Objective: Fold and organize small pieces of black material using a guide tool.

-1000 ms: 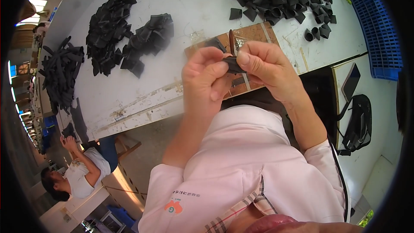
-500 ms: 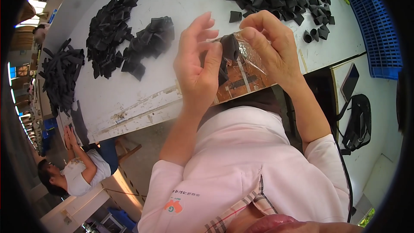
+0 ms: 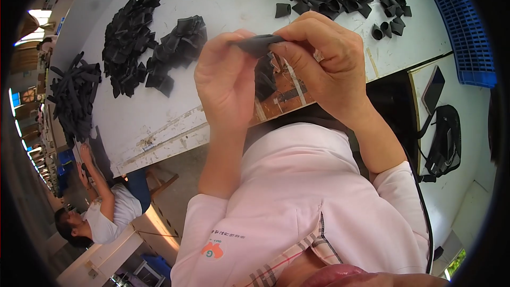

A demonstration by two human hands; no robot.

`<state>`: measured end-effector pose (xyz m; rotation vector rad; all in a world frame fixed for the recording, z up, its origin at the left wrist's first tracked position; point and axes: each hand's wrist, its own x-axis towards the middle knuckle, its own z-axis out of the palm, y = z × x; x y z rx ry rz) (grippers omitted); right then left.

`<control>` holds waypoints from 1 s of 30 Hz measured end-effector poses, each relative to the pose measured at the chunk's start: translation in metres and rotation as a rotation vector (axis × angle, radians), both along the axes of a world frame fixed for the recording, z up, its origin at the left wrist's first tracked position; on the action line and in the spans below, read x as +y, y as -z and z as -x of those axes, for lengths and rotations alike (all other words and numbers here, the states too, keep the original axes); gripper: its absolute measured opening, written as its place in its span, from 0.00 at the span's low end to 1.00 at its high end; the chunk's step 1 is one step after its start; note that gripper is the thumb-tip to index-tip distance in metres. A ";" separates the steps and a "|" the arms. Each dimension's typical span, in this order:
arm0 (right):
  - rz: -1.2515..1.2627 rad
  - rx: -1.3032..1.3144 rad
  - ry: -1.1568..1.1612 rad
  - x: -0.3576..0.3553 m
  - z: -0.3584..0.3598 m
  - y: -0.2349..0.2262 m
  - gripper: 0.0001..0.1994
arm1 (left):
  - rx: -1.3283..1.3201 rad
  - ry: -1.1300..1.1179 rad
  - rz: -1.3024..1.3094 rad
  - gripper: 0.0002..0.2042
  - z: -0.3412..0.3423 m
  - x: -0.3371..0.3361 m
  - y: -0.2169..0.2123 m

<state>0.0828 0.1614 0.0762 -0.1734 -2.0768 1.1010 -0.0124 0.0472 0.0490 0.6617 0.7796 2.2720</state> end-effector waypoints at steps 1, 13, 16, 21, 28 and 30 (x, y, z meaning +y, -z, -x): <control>0.001 -0.001 0.000 0.000 0.001 0.004 0.06 | 0.049 -0.032 0.039 0.07 -0.002 -0.001 0.001; 0.096 -0.044 -0.036 0.003 0.005 0.000 0.05 | 0.424 -0.242 0.281 0.07 0.009 -0.003 -0.009; 0.029 -0.069 -0.039 0.004 0.006 0.001 0.04 | 0.340 -0.248 0.259 0.05 0.008 -0.001 -0.004; 0.038 0.041 0.005 -0.001 0.009 0.014 0.06 | 0.364 -0.263 0.329 0.03 0.007 -0.001 -0.004; -0.097 0.090 0.103 -0.003 0.011 0.022 0.06 | 0.501 -0.315 0.395 0.03 0.009 0.001 -0.002; -0.102 -0.046 0.006 0.007 0.010 0.012 0.04 | 0.554 -0.395 0.492 0.05 0.021 0.001 0.016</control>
